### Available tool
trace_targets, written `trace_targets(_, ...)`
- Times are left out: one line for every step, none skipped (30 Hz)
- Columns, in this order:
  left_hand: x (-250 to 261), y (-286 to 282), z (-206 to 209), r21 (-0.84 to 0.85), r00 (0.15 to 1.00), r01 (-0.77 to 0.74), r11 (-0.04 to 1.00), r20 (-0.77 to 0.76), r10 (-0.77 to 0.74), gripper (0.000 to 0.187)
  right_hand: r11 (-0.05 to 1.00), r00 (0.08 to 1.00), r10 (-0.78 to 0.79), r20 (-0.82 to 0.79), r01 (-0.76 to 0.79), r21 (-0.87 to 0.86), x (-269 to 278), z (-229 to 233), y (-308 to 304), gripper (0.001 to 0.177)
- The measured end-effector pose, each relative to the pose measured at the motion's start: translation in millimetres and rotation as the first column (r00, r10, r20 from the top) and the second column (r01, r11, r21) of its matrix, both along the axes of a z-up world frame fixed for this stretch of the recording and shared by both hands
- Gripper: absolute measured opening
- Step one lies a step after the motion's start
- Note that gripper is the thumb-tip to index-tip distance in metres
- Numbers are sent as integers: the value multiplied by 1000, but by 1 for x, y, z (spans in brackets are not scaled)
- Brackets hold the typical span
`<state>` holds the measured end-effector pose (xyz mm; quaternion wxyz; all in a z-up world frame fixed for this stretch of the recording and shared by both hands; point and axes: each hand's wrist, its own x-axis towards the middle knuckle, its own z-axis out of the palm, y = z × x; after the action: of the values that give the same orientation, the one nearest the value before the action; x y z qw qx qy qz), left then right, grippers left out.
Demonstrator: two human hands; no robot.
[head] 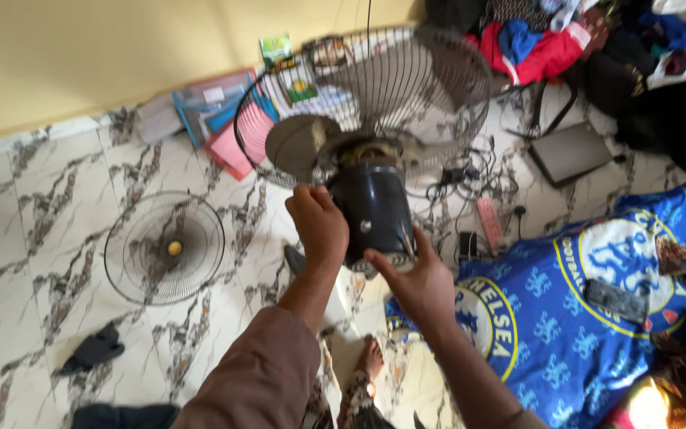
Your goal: The person disassembles a standing fan by removing the rear cover, detaching the front grille, and unscrewing the fan blades. They use a screwdriver and pliers to loosen and remove fasteners, then reassemble the fan by reattaching the blades, grille, and rear cover.
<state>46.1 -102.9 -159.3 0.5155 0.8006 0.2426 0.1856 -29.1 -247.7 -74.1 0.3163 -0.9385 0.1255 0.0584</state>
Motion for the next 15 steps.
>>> trace_targets(-7, 0, 2, -82, 998, 6, 997, -69, -11, 20, 1000, 1000, -3, -6, 3, -2, -1, 2, 2, 105)
trace_targets(-8, -1, 5, -81, 997, 15, 997, -74, -21, 20, 1000, 998, -22, -65, 22, 0, 3, 3, 3, 107)
trace_targets(-8, -2, 7, -80, 996, 24, 997, -80, -30, 21, 999, 992, -40, -123, 40, 1, 5, 3, 4, 110)
trace_targets(-9, -3, 9, -81, 995, 35, 996, -88, -42, 22, 998, 981, -61, -184, 62, -2, 6, 5, 5, 112)
trace_targets(-10, -4, 10, -93, 994, 50, 994, -91, -58, 22, 999, 992, -47, -118, 46, -10, 6, 5, 5, 111)
trace_targets(-10, -4, 10, -103, 993, 63, 993, -93, -73, 22, 999, 998, -30, -53, 29, -19, 6, 4, 6, 109)
trace_targets(-10, -5, 10, -114, 992, 77, 991, -96, -88, 22, 999, 1000, -13, 13, 13, -30, 6, 3, 6, 107)
trace_targets(-10, -4, 10, -100, 992, 89, 991, -77, -97, 22, 999, 1000, -29, 5, 29, -14, 6, 2, 6, 107)
trace_targets(-9, -4, 10, -87, 993, 102, 991, -58, -107, 22, 999, 999, -45, -4, 45, 1, 7, 1, 6, 106)
trace_targets(-7, -3, 10, -72, 992, 115, 991, -40, -118, 22, 998, 998, -61, -14, 61, 17, 9, -1, 5, 106)
trace_targets(-5, -3, 9, -97, 989, 136, 986, -52, -141, 23, 997, 998, -66, 23, 66, 30, 10, -4, 4, 106)
trace_targets(-5, -2, 9, -122, 984, 157, 980, -64, -165, 23, 997, 996, -72, 58, 70, 44, 12, -6, 4, 106)
trace_targets(-4, -1, 9, -146, 979, 177, 973, -76, -189, 24, 996, 992, -79, 94, 73, 57, 13, -9, 4, 106)
trace_targets(-6, -1, 8, -132, 981, 178, 975, -59, -187, 24, 996, 992, -80, 95, 75, 57, 12, -11, 4, 103)
trace_targets(-8, -1, 8, -118, 982, 179, 977, -42, -185, 24, 995, 992, -82, 96, 77, 58, 12, -13, 4, 100)
